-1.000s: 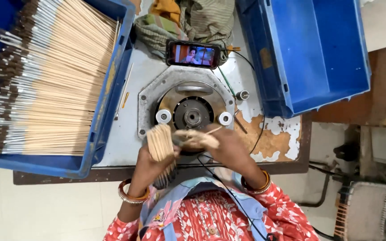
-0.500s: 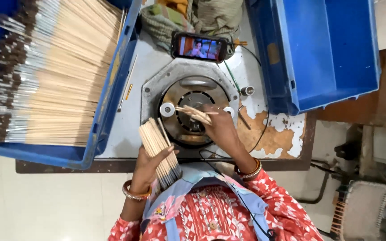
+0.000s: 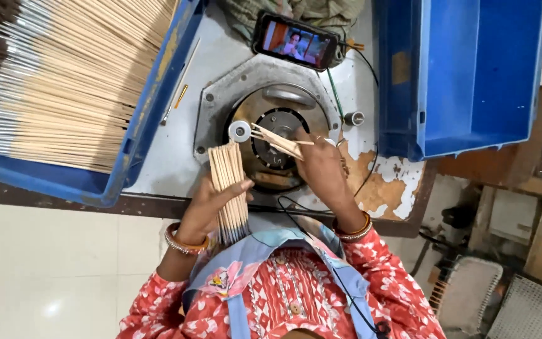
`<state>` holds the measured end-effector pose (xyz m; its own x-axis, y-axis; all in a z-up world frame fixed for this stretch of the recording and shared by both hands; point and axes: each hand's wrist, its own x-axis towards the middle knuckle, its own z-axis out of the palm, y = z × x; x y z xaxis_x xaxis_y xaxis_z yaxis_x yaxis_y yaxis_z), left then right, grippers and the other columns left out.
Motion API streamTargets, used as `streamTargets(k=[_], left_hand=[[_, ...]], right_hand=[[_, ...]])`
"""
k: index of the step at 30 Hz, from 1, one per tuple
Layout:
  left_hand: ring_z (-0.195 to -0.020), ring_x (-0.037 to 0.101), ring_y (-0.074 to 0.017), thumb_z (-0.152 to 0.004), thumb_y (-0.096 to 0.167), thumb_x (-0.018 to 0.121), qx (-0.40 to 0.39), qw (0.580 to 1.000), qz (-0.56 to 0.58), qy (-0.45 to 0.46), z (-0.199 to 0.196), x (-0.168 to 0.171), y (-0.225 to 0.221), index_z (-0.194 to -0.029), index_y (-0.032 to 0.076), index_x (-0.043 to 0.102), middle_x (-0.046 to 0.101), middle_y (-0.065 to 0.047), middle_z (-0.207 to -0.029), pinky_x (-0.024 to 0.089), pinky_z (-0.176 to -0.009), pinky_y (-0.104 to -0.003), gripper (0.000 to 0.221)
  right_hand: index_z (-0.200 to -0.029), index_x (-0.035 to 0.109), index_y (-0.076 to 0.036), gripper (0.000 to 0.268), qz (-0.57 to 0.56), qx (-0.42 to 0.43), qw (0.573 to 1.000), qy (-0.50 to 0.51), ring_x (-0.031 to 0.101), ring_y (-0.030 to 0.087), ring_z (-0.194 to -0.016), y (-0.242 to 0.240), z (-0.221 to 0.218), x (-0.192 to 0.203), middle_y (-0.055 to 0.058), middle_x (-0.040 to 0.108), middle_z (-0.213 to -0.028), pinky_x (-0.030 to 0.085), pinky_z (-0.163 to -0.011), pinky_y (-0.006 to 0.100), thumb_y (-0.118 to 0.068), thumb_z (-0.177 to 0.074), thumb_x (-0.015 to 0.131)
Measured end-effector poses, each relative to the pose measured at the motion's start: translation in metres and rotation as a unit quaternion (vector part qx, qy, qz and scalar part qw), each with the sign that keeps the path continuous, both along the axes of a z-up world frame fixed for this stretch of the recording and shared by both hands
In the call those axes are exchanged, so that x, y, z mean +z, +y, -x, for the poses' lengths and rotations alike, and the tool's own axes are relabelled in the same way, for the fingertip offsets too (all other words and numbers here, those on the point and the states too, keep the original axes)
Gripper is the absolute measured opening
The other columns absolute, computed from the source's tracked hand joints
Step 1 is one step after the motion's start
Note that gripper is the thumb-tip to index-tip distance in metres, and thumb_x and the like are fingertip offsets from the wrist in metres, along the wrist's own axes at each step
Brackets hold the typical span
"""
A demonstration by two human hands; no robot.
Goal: Feeding thin incense sticks into a processing machine and collecting processed sticks into a tray.
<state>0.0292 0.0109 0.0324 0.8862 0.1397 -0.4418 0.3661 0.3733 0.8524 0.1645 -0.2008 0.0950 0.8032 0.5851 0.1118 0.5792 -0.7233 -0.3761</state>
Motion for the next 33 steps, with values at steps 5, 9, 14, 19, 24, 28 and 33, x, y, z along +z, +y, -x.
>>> streamTargets(k=[5,9,14,19,24,28,33], left_hand=[[-0.080,0.073,-0.0160,-0.088,0.008,0.080,0.063,0.984,0.161,0.038,0.029,-0.033,-0.013,-0.111,-0.004,0.066,0.074,-0.010,-0.094,0.059,-0.068,-0.029,0.030],[-0.075,0.071,-0.0169,-0.082,0.004,0.084,0.026,0.992,0.121,0.022,0.027,-0.054,-0.016,-0.113,-0.001,0.061,0.070,-0.009,-0.087,0.060,-0.066,-0.030,0.039],[-0.087,0.073,-0.0169,-0.093,0.002,0.079,-0.004,0.994,0.109,-0.029,0.019,-0.025,-0.010,-0.112,-0.006,0.065,0.074,-0.011,-0.099,0.061,-0.078,-0.030,0.025],[-0.080,0.072,-0.0168,-0.089,0.004,0.075,-0.029,0.979,0.200,0.035,0.005,0.008,-0.018,-0.114,-0.001,0.059,0.075,-0.012,-0.102,0.060,-0.068,-0.031,0.031],[-0.086,0.072,-0.0160,-0.090,0.001,0.077,-0.044,0.983,0.176,-0.012,0.002,0.010,-0.020,-0.117,0.000,0.057,0.074,-0.012,-0.105,0.061,-0.076,-0.031,0.034],[-0.091,0.074,-0.0171,-0.088,-0.001,0.078,-0.055,0.988,0.145,0.005,0.003,0.021,-0.023,-0.116,-0.003,0.061,0.074,-0.012,-0.106,0.063,-0.083,-0.032,0.032],[-0.089,0.073,-0.0161,-0.087,-0.001,0.078,-0.052,0.989,0.134,0.020,0.003,0.015,-0.027,-0.118,-0.003,0.062,0.074,-0.011,-0.106,0.063,-0.081,-0.031,0.035]], right_hand=[[-0.121,0.055,0.000,0.037,0.021,0.021,0.999,0.034,0.066,0.044,-0.081,-0.004,0.001,-0.034,0.022,0.065,-0.088,0.051,-0.068,0.052,-0.003,-0.087,0.069],[-0.112,0.055,-0.002,0.028,0.037,0.027,0.998,0.049,0.066,0.044,-0.081,-0.004,-0.003,-0.026,0.021,0.066,-0.086,0.051,-0.068,0.053,-0.005,-0.089,0.071],[-0.102,0.068,0.001,0.013,-0.269,-0.065,0.882,0.383,0.065,0.016,-0.065,-0.015,0.016,0.005,0.005,0.068,-0.077,0.052,-0.055,0.034,0.002,-0.093,0.059],[-0.089,0.064,-0.002,0.021,-0.228,-0.073,0.814,0.529,0.056,0.006,-0.054,-0.016,0.006,-0.013,-0.001,0.060,-0.064,0.042,-0.046,0.025,-0.021,-0.097,0.071],[-0.085,0.063,-0.003,0.028,-0.202,-0.052,0.838,0.504,0.058,0.007,-0.052,-0.016,0.004,-0.022,-0.001,0.061,-0.061,0.044,-0.046,0.026,-0.025,-0.099,0.072],[-0.091,0.061,-0.003,0.027,-0.208,-0.067,0.849,0.481,0.056,0.006,-0.053,-0.012,0.010,-0.021,-0.001,0.060,-0.063,0.044,-0.045,0.027,-0.025,-0.097,0.074],[-0.099,0.061,-0.003,0.028,-0.233,-0.085,0.844,0.476,0.056,0.006,-0.054,-0.006,0.011,-0.015,-0.001,0.061,-0.067,0.044,-0.045,0.027,-0.027,-0.094,0.075]])
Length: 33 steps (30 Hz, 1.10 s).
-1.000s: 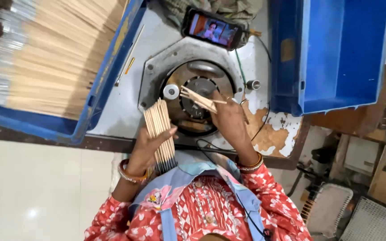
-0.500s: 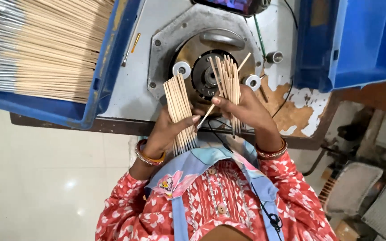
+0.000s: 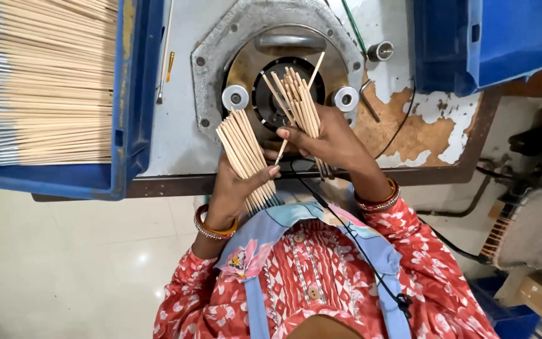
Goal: Feeding thin incense sticks into a processing machine and collecting processed sticks into a tray.
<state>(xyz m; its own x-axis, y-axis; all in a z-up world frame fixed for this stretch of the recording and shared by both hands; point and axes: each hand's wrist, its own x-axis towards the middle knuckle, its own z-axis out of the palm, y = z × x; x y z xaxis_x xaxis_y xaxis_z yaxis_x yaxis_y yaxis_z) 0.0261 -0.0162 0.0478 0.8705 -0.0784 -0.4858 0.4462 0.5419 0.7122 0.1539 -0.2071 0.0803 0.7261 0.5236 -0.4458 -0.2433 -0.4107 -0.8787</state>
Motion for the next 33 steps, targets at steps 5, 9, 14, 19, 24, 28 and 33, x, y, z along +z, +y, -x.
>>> streamTargets(k=[5,9,14,19,24,28,33], left_hand=[[-0.088,0.073,-0.0182,-0.087,-0.004,0.077,0.008,1.000,-0.014,-0.014,-0.002,0.005,-0.001,-0.117,-0.004,0.061,0.074,-0.013,-0.107,0.062,-0.079,-0.031,0.033],[-0.085,0.074,-0.0193,-0.086,-0.006,0.077,0.029,1.000,0.000,0.000,0.000,0.002,-0.003,-0.115,-0.002,0.056,0.074,-0.014,-0.105,0.063,-0.076,-0.032,0.036],[-0.086,0.074,-0.0200,-0.088,-0.008,0.075,0.019,1.000,-0.013,-0.007,0.004,-0.005,-0.005,-0.116,-0.005,0.057,0.073,-0.016,-0.107,0.063,-0.077,-0.033,0.033],[-0.086,0.075,-0.0203,-0.087,-0.006,0.075,0.021,1.000,-0.007,-0.011,0.003,-0.007,-0.005,-0.116,-0.003,0.055,0.073,-0.015,-0.104,0.064,-0.078,-0.033,0.035],[-0.075,0.073,-0.0231,-0.090,-0.003,0.074,-0.006,0.997,-0.042,0.070,0.000,-0.017,-0.009,-0.116,-0.006,0.058,0.071,-0.016,-0.094,0.059,-0.064,-0.035,0.031],[-0.081,0.070,-0.0195,-0.086,-0.003,0.073,0.030,0.998,0.024,0.059,-0.004,-0.010,-0.006,-0.123,0.002,0.055,0.068,-0.010,-0.096,0.060,-0.070,-0.033,0.042],[-0.087,0.068,-0.0188,-0.085,-0.007,0.072,0.066,0.990,0.118,0.047,0.025,-0.040,0.019,-0.123,0.004,0.053,0.062,-0.006,-0.096,0.060,-0.078,-0.034,0.044]], right_hand=[[-0.094,0.062,-0.002,0.034,0.031,0.000,0.999,-0.012,0.059,0.006,-0.053,0.002,0.000,-0.004,0.000,0.061,-0.065,0.047,-0.045,0.026,-0.032,-0.093,0.078],[-0.095,0.064,-0.003,0.034,0.041,-0.001,0.999,0.011,0.060,0.006,-0.053,0.002,-0.001,-0.007,0.000,0.062,-0.065,0.047,-0.044,0.026,-0.034,-0.091,0.077],[-0.090,0.063,-0.003,0.037,0.017,0.003,0.999,0.037,0.058,0.006,-0.053,-0.001,-0.002,-0.015,0.001,0.061,-0.065,0.046,-0.044,0.026,-0.036,-0.092,0.077],[-0.099,0.063,-0.003,0.034,-0.027,-0.014,0.996,0.084,0.065,0.007,-0.064,0.004,0.003,-0.020,0.002,0.067,-0.075,0.050,-0.051,0.026,-0.034,-0.093,0.076],[-0.113,0.059,-0.005,0.029,-0.146,-0.107,0.982,0.061,0.074,0.008,-0.085,-0.042,-0.014,0.008,0.001,0.072,-0.091,0.063,-0.071,0.027,-0.025,-0.097,0.074],[-0.121,0.070,-0.003,0.025,0.146,-0.039,0.908,-0.390,0.075,0.016,-0.091,-0.151,-0.063,0.053,0.008,0.078,-0.102,0.060,-0.077,0.030,-0.004,-0.096,0.076],[-0.101,0.078,-0.004,0.013,0.439,-0.003,0.749,-0.496,0.070,0.039,-0.085,-0.297,-0.160,-0.009,0.020,0.073,-0.095,0.054,-0.074,0.043,-0.008,-0.089,0.081]])
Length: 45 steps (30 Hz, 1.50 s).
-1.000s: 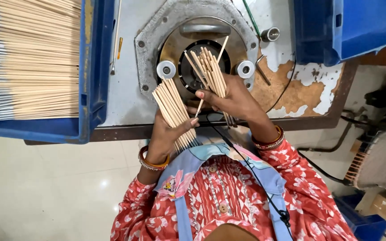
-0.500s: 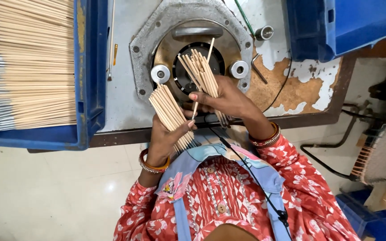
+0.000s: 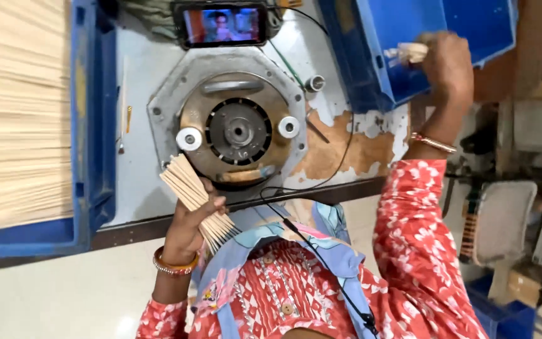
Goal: Feeding thin incense sticks into a processing machine and collecting processed sticks into a tray.
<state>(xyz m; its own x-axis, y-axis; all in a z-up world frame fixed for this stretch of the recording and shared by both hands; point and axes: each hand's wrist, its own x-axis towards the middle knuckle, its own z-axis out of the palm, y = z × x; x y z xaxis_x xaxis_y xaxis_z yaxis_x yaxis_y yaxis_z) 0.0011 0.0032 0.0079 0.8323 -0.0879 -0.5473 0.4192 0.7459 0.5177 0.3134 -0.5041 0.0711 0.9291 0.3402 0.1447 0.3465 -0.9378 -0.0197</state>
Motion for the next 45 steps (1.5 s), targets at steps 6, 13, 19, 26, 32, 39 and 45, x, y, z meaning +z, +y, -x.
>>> streamTargets(k=[6,13,19,26,32,39,45], left_hand=[[-0.077,0.066,-0.0192,-0.078,-0.012,0.075,-0.004,0.999,-0.009,0.035,-0.019,0.035,0.038,-0.118,0.005,0.055,0.060,-0.005,-0.095,0.058,-0.064,-0.034,0.047],[-0.085,0.070,-0.0215,-0.086,-0.007,0.083,0.157,0.882,-0.412,-0.166,-0.058,0.141,0.202,-0.120,0.002,0.055,0.064,-0.008,-0.099,0.060,-0.074,-0.035,0.045],[-0.076,0.070,-0.0294,-0.078,0.011,0.082,-0.032,0.394,-0.901,-0.179,-0.077,0.105,0.264,-0.119,0.007,0.054,0.069,-0.012,-0.089,0.055,-0.060,-0.041,0.050],[-0.070,0.069,-0.0307,-0.086,0.011,0.070,-0.268,0.290,-0.901,-0.181,-0.105,0.062,0.241,-0.156,0.013,0.043,0.067,-0.017,-0.095,0.052,-0.053,-0.043,0.075],[-0.108,0.065,-0.0234,-0.094,0.019,0.062,-0.287,0.097,-0.947,-0.105,-0.141,0.066,0.230,-0.129,0.022,0.056,0.063,-0.007,-0.119,0.052,-0.084,-0.048,0.036],[-0.121,0.057,-0.0224,-0.089,0.029,0.062,-0.369,0.044,-0.926,-0.062,-0.125,0.029,0.223,-0.122,0.015,0.065,0.065,-0.004,-0.123,0.041,-0.104,-0.046,0.036],[-0.097,0.071,-0.0273,-0.085,0.030,0.071,-0.475,0.246,-0.843,-0.060,-0.094,0.055,0.242,-0.105,0.008,0.068,0.075,-0.009,-0.095,0.054,-0.083,-0.045,0.030]], right_hand=[[-0.117,0.076,-0.007,0.034,-0.037,-0.075,0.970,0.228,0.074,0.034,-0.094,0.038,0.023,0.018,0.023,0.075,-0.106,0.056,-0.081,0.044,-0.009,-0.084,0.078],[-0.122,0.064,0.002,0.044,-0.098,-0.091,0.991,-0.023,0.066,0.049,-0.083,0.112,0.055,-0.028,0.028,0.068,-0.091,0.050,-0.072,0.053,-0.030,-0.096,0.080],[-0.108,0.057,0.000,0.051,-0.044,-0.125,0.990,-0.038,0.062,0.050,-0.079,0.092,0.053,-0.054,0.024,0.066,-0.080,0.047,-0.072,0.055,-0.030,-0.088,0.092],[-0.101,0.054,0.001,0.050,-0.048,-0.131,0.990,-0.001,0.064,0.046,-0.075,0.060,0.060,-0.052,0.022,0.064,-0.076,0.050,-0.075,0.053,-0.030,-0.091,0.091],[-0.105,0.057,0.000,0.047,-0.058,-0.160,0.985,-0.018,0.066,0.048,-0.079,0.084,0.065,-0.037,0.023,0.066,-0.076,0.051,-0.073,0.054,-0.028,-0.087,0.091],[-0.101,0.056,0.001,0.047,-0.031,-0.137,0.989,-0.042,0.064,0.051,-0.082,0.082,0.062,-0.039,0.025,0.066,-0.079,0.050,-0.073,0.055,-0.027,-0.086,0.091],[-0.103,0.057,0.000,0.048,-0.035,-0.141,0.988,-0.052,0.065,0.052,-0.083,0.084,0.063,-0.040,0.026,0.067,-0.086,0.050,-0.073,0.056,-0.029,-0.086,0.092]])
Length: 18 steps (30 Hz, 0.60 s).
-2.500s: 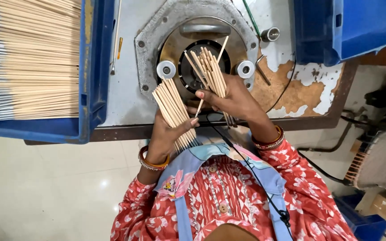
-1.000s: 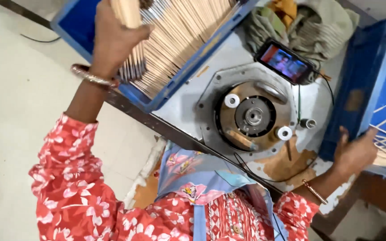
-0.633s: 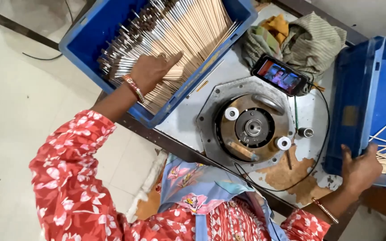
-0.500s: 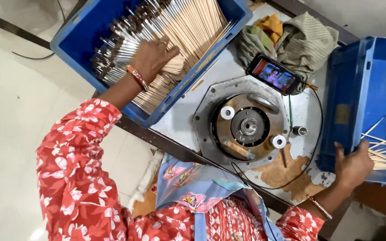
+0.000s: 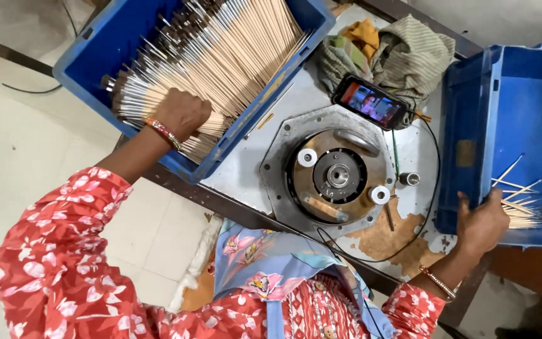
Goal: Feeding thin incense sticks into a processing machine and collecting processed sticks into a tray.
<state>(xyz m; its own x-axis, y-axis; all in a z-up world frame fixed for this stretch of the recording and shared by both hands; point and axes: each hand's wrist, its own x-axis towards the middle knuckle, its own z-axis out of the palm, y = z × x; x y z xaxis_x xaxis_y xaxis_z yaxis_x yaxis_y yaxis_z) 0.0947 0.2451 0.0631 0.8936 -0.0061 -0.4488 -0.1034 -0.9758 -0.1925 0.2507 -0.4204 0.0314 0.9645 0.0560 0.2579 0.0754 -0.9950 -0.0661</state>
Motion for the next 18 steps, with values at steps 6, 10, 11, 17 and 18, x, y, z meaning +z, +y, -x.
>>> streamTargets(k=[6,10,11,17,18], left_hand=[[-0.075,0.074,-0.0271,-0.092,0.016,0.067,-0.068,0.989,0.039,-0.126,0.008,0.013,0.005,-0.100,0.007,0.061,0.074,-0.010,-0.078,0.057,-0.060,-0.042,0.013],[-0.074,0.073,-0.0278,-0.081,0.025,0.079,-0.052,0.973,0.078,-0.211,-0.009,0.037,-0.002,-0.103,0.007,0.059,0.072,-0.011,-0.078,0.056,-0.058,-0.043,0.034],[-0.072,0.072,-0.0282,-0.078,0.028,0.083,-0.038,0.964,0.102,-0.242,-0.014,0.043,-0.004,-0.104,0.006,0.059,0.071,-0.011,-0.078,0.055,-0.056,-0.043,0.041],[-0.070,0.072,-0.0275,-0.074,0.026,0.088,0.054,0.817,0.365,-0.443,-0.032,0.100,-0.028,-0.122,-0.003,0.065,0.069,-0.017,-0.080,0.061,-0.069,-0.041,0.061],[-0.070,0.072,-0.0275,-0.074,0.026,0.088,0.058,0.817,0.363,-0.445,-0.029,0.093,-0.022,-0.122,-0.003,0.065,0.069,-0.017,-0.080,0.061,-0.069,-0.041,0.061]], right_hand=[[-0.103,0.058,-0.001,0.046,0.016,-0.002,1.000,-0.008,0.065,0.052,-0.084,-0.001,0.001,-0.003,0.027,0.068,-0.084,0.050,-0.072,0.056,-0.028,-0.087,0.090],[-0.102,0.058,-0.001,0.045,0.010,-0.018,1.000,0.001,0.065,0.051,-0.082,0.005,0.000,0.001,0.027,0.069,-0.088,0.050,-0.072,0.057,-0.029,-0.087,0.090],[-0.103,0.058,-0.002,0.045,0.014,-0.022,1.000,-0.002,0.065,0.051,-0.081,0.008,0.002,0.003,0.027,0.069,-0.088,0.050,-0.071,0.057,-0.029,-0.087,0.090],[-0.107,0.060,-0.003,0.042,0.013,-0.033,0.999,0.006,0.066,0.050,-0.081,0.013,0.003,0.007,0.026,0.069,-0.088,0.051,-0.071,0.056,-0.029,-0.089,0.087],[-0.107,0.060,-0.003,0.042,0.013,-0.029,0.999,0.006,0.066,0.050,-0.081,0.013,0.003,0.006,0.026,0.069,-0.088,0.051,-0.071,0.056,-0.029,-0.089,0.087]])
